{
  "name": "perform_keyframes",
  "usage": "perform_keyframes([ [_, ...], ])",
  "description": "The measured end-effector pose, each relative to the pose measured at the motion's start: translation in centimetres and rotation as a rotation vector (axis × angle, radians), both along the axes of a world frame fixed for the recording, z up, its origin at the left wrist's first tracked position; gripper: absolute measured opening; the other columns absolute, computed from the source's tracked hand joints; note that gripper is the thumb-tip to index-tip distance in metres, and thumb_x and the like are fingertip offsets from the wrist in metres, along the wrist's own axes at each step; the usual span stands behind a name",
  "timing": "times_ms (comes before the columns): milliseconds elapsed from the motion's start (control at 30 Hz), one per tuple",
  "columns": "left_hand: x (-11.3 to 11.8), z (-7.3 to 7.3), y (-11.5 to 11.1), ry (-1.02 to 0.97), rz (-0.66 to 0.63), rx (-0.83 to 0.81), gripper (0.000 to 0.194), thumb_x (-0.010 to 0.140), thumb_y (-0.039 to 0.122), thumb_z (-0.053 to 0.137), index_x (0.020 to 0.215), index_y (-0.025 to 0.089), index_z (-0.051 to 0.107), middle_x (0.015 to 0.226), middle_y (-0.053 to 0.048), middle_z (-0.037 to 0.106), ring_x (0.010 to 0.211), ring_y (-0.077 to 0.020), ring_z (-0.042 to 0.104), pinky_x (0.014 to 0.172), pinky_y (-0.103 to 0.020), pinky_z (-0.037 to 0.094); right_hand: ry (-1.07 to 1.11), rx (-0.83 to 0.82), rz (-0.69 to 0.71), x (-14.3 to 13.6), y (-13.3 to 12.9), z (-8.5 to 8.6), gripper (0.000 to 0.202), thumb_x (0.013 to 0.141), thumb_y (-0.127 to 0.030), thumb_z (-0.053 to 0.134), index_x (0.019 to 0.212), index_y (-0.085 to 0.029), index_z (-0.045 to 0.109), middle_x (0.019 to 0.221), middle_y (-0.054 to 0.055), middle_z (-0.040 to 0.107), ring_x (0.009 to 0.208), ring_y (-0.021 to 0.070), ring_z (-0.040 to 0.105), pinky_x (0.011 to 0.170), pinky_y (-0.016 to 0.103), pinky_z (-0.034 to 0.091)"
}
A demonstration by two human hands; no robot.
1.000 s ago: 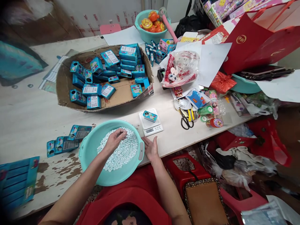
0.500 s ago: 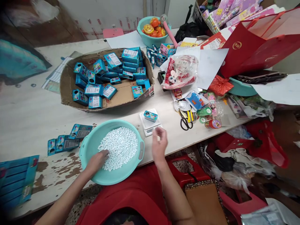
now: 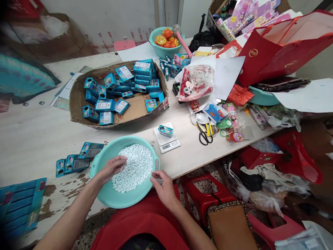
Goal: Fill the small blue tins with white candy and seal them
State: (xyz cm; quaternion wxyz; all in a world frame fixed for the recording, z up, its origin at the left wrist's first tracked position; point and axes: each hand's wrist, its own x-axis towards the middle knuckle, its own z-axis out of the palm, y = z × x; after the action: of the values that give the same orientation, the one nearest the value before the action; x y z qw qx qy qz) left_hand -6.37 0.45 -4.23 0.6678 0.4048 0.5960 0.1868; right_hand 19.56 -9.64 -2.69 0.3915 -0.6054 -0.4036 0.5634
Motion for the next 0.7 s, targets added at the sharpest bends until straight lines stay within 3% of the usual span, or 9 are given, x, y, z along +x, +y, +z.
perform_keyframes([
  [133,4.3,1.2,4.9,0.426,-0.411,0.324,0.028,0.079,0.043,0.049,0.071,0.018,0.06,0.071,-0.004,0.059,0.063,-0.0173,0.054,0.059,-0.027,0.04,-0.007,-0.04,-0.13,2.3,-0.5,-1.5,0.026,0.08,-0.04,0.063,0.098,-0.022,0.066,0.095,0.007,0.07,0.09,0.023,0.064,0.086,0.038,0.05],
  [267,10.2,3.4,9.9,0.459,-0.605,0.639,0.023,0.08,0.024,0.043,0.083,0.018,0.064,0.088,-0.006,0.064,0.082,-0.0199,0.058,0.076,-0.029,0.043,-0.011,-0.073,-0.209,3.7,-1.0,-2.8,0.028,0.08,-0.041,0.064,0.099,-0.021,0.065,0.099,0.008,0.07,0.094,0.0238,0.064,0.087,0.039,0.049],
  [367,14.2,3.9,12.4,0.485,-0.665,0.794,0.025,0.079,0.014,0.042,0.09,0.018,0.064,0.092,-0.006,0.062,0.085,-0.019,0.058,0.077,-0.028,0.042,-0.005,-0.088,-0.226,4.2,-1.3,-3.3,0.029,0.08,-0.042,0.064,0.1,-0.021,0.064,0.101,0.009,0.069,0.095,0.024,0.064,0.088,0.039,0.049],
  [467,16.7,3.2,13.6,0.561,-0.717,0.892,0.026,0.081,0.012,0.04,0.092,0.018,0.063,0.094,-0.007,0.06,0.085,-0.019,0.057,0.074,-0.028,0.041,0.001,-0.101,-0.24,4.6,-1.6,-3.5,0.03,0.079,-0.042,0.065,0.1,-0.021,0.065,0.101,0.01,0.069,0.095,0.0241,0.064,0.088,0.039,0.049],
  [600,18.0,2.4,14.1,0.596,-0.742,0.939,0.027,0.083,0.011,0.039,0.096,0.018,0.062,0.097,-0.007,0.058,0.087,-0.0181,0.056,0.073,-0.026,0.041,0.014,-0.116,-0.273,5.0,-1.9,-3.7,0.031,0.078,-0.043,0.066,0.099,-0.02,0.065,0.099,0.01,0.069,0.094,0.0242,0.064,0.087,0.039,0.05],
  [700,17.2,2.8,14.1,0.553,-0.67,0.97,0.025,0.084,0.013,0.04,0.098,0.02,0.06,0.1,-0.005,0.059,0.092,-0.0164,0.056,0.077,-0.025,0.041,0.017,-0.126,-0.296,5.3,-2.0,-3.9,0.032,0.077,-0.044,0.067,0.098,-0.02,0.066,0.099,0.01,0.069,0.094,0.0243,0.064,0.087,0.039,0.05],
])
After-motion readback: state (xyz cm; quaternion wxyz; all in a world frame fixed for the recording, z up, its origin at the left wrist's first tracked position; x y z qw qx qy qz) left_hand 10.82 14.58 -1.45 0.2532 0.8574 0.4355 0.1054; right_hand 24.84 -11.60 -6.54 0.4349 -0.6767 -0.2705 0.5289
